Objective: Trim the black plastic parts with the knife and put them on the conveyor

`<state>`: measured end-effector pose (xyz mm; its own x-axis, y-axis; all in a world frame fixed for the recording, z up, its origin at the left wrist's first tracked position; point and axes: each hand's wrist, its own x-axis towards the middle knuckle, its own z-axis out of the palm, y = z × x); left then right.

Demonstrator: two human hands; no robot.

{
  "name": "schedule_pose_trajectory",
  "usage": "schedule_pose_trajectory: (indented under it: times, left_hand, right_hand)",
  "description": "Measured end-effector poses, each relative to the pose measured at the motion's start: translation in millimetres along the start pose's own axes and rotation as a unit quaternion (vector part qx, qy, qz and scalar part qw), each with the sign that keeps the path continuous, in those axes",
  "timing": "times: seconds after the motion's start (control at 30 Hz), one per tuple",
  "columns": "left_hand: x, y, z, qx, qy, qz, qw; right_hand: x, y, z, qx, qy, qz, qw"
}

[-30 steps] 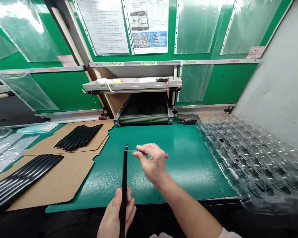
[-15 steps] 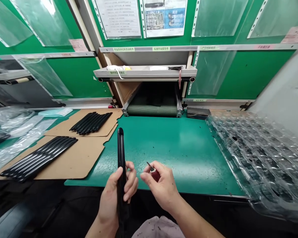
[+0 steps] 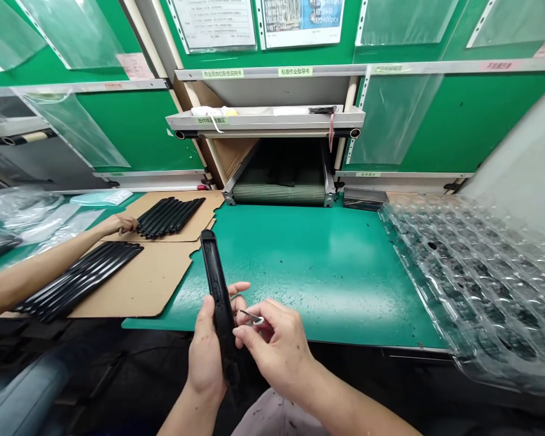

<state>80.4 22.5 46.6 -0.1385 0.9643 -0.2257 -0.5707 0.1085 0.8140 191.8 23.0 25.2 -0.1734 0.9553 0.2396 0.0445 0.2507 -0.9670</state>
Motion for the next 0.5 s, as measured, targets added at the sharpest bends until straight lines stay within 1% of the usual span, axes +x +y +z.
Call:
schedule_pose_trajectory:
  times: [0.1, 0.17, 0.27, 0.37, 0.43, 0.5]
  left_hand:
    - [-1, -2, 0.2, 0.011, 0.007, -0.003, 1.0]
    - [-1, -3, -0.2, 0.006, 0.009, -0.021, 1.0]
    - [-2, -8, -1.8, 0.012, 0.018, -0.044, 0.999]
    - [-3, -16, -5.0, 0.055, 0.026, -0.024, 0.998]
    - [-3, -21, -8.0, 0.104, 0.031, -0.001, 0.994]
    - [-3, -24, -10.9, 0.169, 0.049, 0.04, 0.984]
  right_hand:
    - [3, 1, 2, -0.012, 0.002, 0.0, 1.0]
    - [6, 0, 2, -0.024, 0.008, -0.001, 1.0]
    - [11, -2, 3, -0.069, 0.025, -0.012, 0.997]
    - [15, -5, 3, -0.133, 0.052, -0.063, 0.988]
    - [17, -5, 4, -0.188, 0.071, -0.115, 0.973]
    - [17, -3, 6, -0.237, 0.082, -0.158, 0.955]
